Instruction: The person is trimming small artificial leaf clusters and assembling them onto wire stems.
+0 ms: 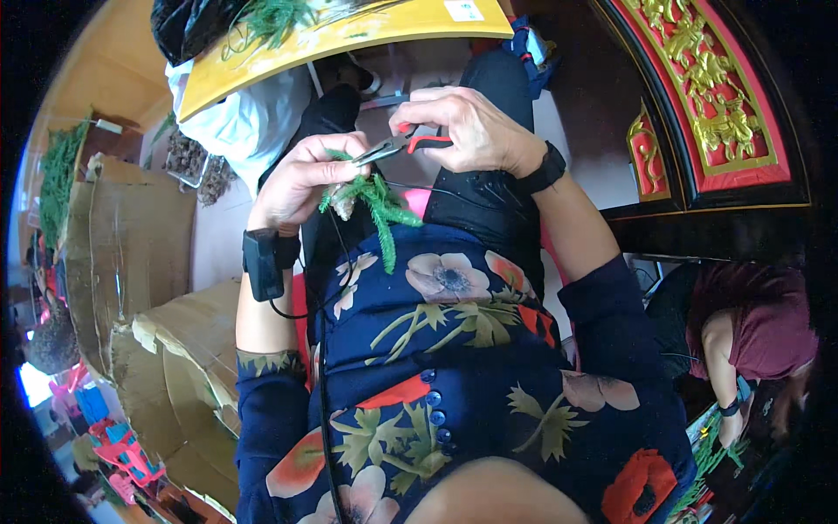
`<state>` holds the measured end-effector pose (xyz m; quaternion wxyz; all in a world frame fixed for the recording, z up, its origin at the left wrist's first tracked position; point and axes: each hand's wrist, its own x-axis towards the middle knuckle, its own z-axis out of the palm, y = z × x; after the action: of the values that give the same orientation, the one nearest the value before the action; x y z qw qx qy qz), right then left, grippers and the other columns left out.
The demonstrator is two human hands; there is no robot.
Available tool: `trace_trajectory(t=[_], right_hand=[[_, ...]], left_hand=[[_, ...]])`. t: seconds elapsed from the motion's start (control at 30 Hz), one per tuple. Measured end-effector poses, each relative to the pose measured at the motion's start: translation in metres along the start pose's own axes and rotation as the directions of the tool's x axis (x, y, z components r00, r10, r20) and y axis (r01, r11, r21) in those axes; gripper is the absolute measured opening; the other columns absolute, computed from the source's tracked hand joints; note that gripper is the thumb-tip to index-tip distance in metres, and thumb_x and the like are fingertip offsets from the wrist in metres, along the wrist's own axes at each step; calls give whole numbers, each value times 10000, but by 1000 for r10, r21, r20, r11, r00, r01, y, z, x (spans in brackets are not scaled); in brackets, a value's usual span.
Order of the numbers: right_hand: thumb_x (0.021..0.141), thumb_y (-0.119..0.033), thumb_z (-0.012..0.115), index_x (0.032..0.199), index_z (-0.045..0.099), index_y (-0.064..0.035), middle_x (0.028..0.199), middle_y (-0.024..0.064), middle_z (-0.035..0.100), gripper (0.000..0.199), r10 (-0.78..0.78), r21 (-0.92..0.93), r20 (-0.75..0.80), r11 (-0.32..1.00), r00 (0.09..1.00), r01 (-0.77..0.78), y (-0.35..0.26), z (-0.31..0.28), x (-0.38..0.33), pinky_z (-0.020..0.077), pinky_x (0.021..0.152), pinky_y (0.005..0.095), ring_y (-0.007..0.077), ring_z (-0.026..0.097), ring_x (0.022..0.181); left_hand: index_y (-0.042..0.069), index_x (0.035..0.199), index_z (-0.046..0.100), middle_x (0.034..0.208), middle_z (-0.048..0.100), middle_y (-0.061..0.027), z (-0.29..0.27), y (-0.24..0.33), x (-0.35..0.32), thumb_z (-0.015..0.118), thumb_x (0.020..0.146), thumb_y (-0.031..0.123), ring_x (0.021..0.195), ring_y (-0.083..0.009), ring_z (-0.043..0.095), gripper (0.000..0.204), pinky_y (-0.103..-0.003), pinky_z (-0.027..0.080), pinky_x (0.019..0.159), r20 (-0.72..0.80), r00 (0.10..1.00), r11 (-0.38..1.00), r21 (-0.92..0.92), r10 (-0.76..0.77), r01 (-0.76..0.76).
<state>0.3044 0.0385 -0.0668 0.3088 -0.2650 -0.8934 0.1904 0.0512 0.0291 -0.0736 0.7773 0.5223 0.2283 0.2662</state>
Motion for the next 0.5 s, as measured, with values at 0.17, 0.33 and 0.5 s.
trace_trajectory(t=[0.17,0.33,0.5], right_hand=[[671,-91,626,940,642,-46,871,158,640,273,159,-10,-44,987,986,-159,4,-13,-3,489,717,365,343,615,794],[733,-152,599,962,659,-55,784,219,621,256,492,-57,-40,868,870,-494,-12,0,4,486,695,390,368,619,761],[748,-143,594,995,638,-47,782,227,609,269,544,0,-11,839,839,-544,-19,5,7,485,696,389,372,609,739]], left_hand=[[-3,865,644,796,522,11,27,16,11,648,837,66,715,-65,507,75,-211,395,651,-317,931,971,212,179,-115],[-11,841,654,694,525,-40,35,-1,21,677,815,99,595,-110,500,116,-243,399,581,-463,616,621,782,637,-56],[5,849,660,692,506,-56,43,-2,19,676,805,99,605,-145,499,105,-266,384,551,-418,496,437,895,761,84]])
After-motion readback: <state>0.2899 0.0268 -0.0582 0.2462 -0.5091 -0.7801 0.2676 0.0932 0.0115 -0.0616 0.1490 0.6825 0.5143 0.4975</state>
